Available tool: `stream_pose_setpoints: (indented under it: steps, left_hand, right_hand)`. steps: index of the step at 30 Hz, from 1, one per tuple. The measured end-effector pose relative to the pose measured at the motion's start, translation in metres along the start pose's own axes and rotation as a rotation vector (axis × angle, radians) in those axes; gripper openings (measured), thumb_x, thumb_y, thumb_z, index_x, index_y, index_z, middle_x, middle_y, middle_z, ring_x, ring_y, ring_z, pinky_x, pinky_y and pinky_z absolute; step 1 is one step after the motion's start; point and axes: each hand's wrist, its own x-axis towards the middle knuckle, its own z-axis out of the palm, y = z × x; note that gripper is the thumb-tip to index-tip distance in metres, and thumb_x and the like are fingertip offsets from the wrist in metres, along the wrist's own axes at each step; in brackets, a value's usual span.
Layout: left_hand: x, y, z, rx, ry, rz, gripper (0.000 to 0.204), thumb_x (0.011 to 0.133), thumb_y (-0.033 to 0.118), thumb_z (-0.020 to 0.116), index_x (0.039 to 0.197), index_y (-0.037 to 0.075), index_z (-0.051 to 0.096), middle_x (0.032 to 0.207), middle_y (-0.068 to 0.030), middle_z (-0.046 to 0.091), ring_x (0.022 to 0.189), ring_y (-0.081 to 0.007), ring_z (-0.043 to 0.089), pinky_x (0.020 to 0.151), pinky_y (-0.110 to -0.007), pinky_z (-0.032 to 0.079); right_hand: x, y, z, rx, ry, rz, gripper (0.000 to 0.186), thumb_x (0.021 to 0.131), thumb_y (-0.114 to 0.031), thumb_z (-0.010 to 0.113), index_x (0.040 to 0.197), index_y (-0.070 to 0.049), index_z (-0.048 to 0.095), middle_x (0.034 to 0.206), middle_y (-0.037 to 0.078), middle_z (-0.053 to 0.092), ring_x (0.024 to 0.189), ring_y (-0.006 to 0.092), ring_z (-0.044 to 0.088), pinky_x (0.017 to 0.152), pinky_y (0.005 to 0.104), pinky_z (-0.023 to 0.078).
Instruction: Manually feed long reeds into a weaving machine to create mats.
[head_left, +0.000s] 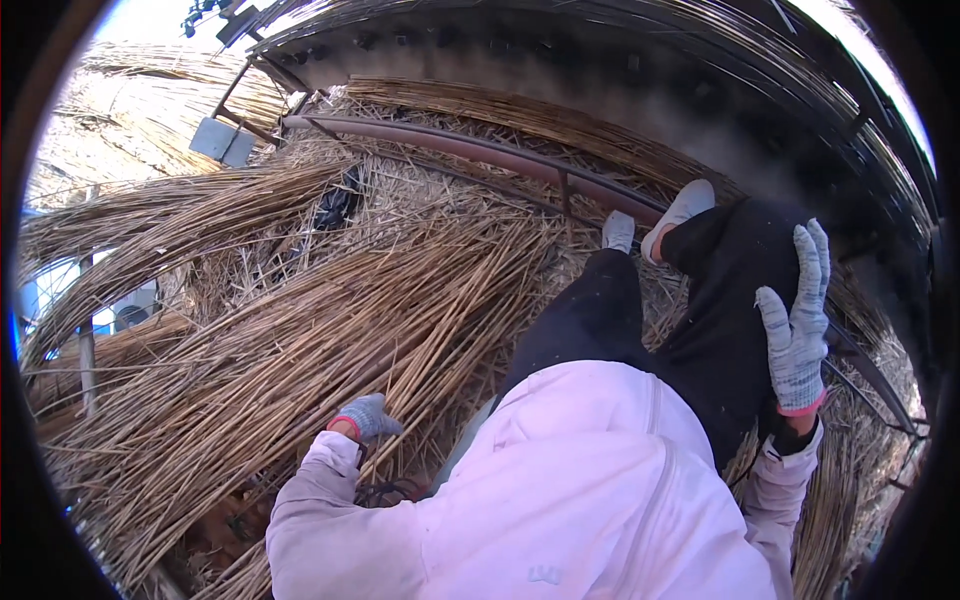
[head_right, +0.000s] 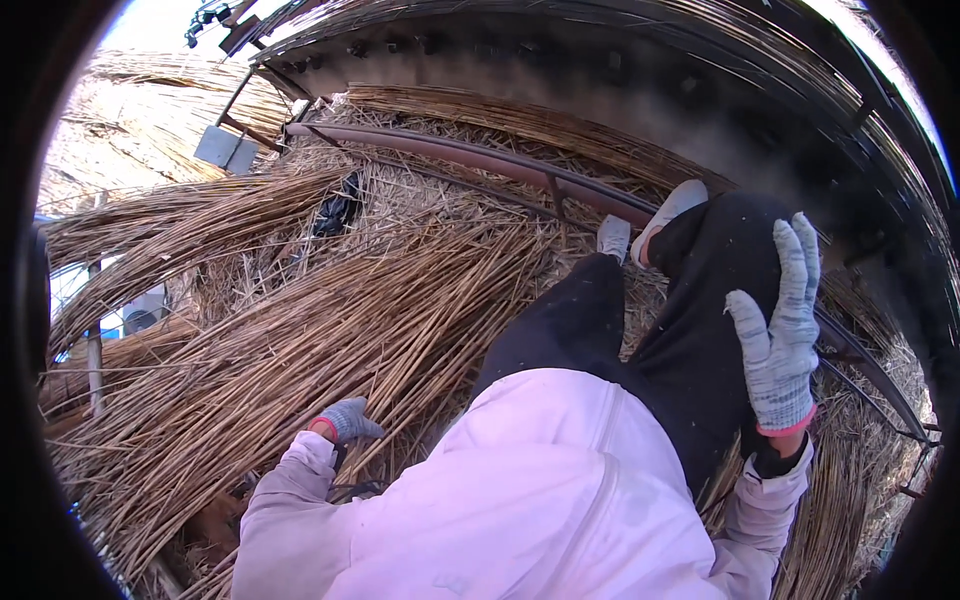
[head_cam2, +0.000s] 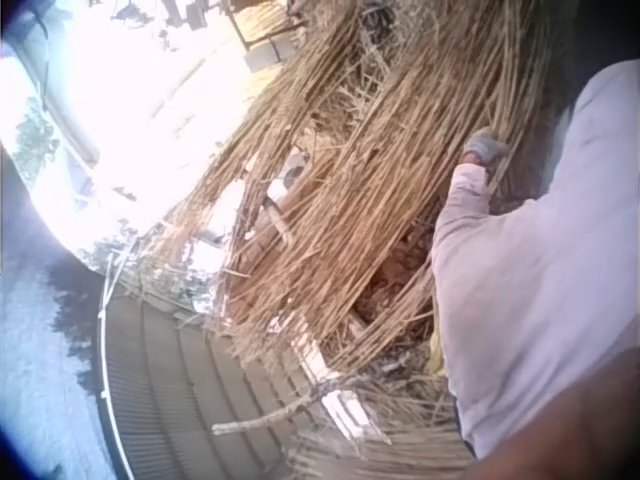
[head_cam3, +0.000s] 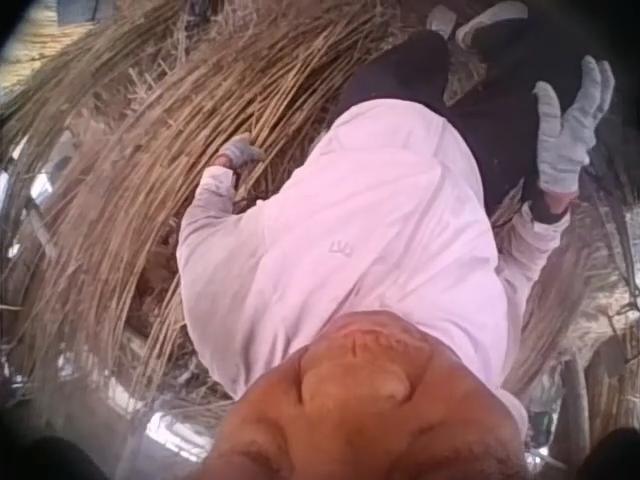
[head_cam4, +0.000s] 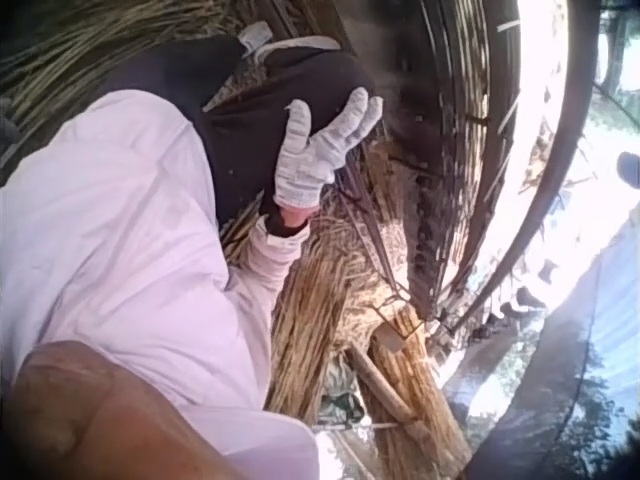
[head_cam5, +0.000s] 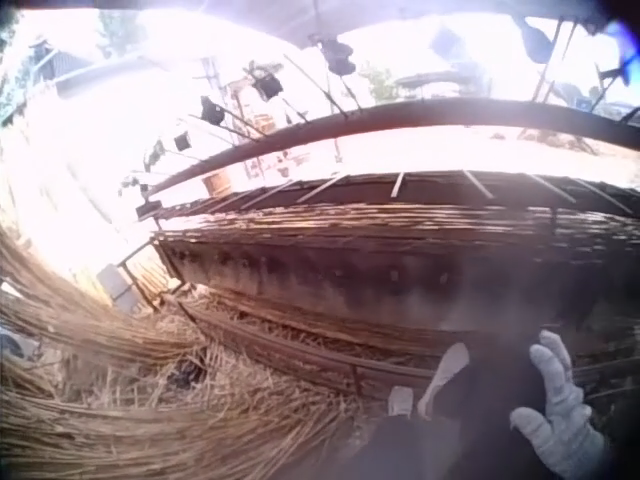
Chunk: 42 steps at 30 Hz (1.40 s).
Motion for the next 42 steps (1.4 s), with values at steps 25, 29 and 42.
stream_pose_setpoints:
  steps: [25, 29, 42]
  left_hand:
    - [0.003, 0.023, -0.304, 0.686, 0.543, 0.044, 0.029, 0.082, 0.015, 0.072, 0.109, 0.004, 0.076, 0.111, -0.0191, 0.074, 0.102, -0.0358, 0.073, 0.085, -0.043, 0.058]
    - [-0.033, 0.098, -0.327, 0.785, 0.728, 0.076, 0.028, 0.087, 0.015, 0.068, 0.111, 0.006, 0.077, 0.110, -0.0180, 0.075, 0.102, -0.0349, 0.073, 0.086, -0.043, 0.059]
    - [-0.245, 0.282, -0.244, 1.556, 1.065, 0.472, 0.018, 0.085, 0.020, 0.065, 0.091, 0.007, 0.076, 0.084, -0.0061, 0.073, 0.087, -0.0241, 0.072, 0.078, -0.038, 0.057]
  right_hand:
    - [0.006, -0.011, -0.012, -0.110, -0.092, -0.041, 0.075, 0.087, -0.020, 0.074, 0.152, -0.007, 0.039, 0.160, 0.018, 0.032, 0.148, 0.0368, 0.033, 0.121, 0.0422, 0.031]
    - [0.020, -0.039, -0.020, -0.455, -0.142, -0.075, 0.079, 0.080, -0.028, 0.080, 0.148, -0.008, 0.045, 0.154, 0.018, 0.041, 0.141, 0.0391, 0.040, 0.116, 0.0470, 0.034]
    - [0.113, -0.135, 0.131, 0.697, -0.461, -0.374, 0.075, 0.081, -0.035, 0.082, 0.138, 0.002, 0.050, 0.133, 0.023, 0.059, 0.128, 0.0314, 0.054, 0.110, 0.0436, 0.042]
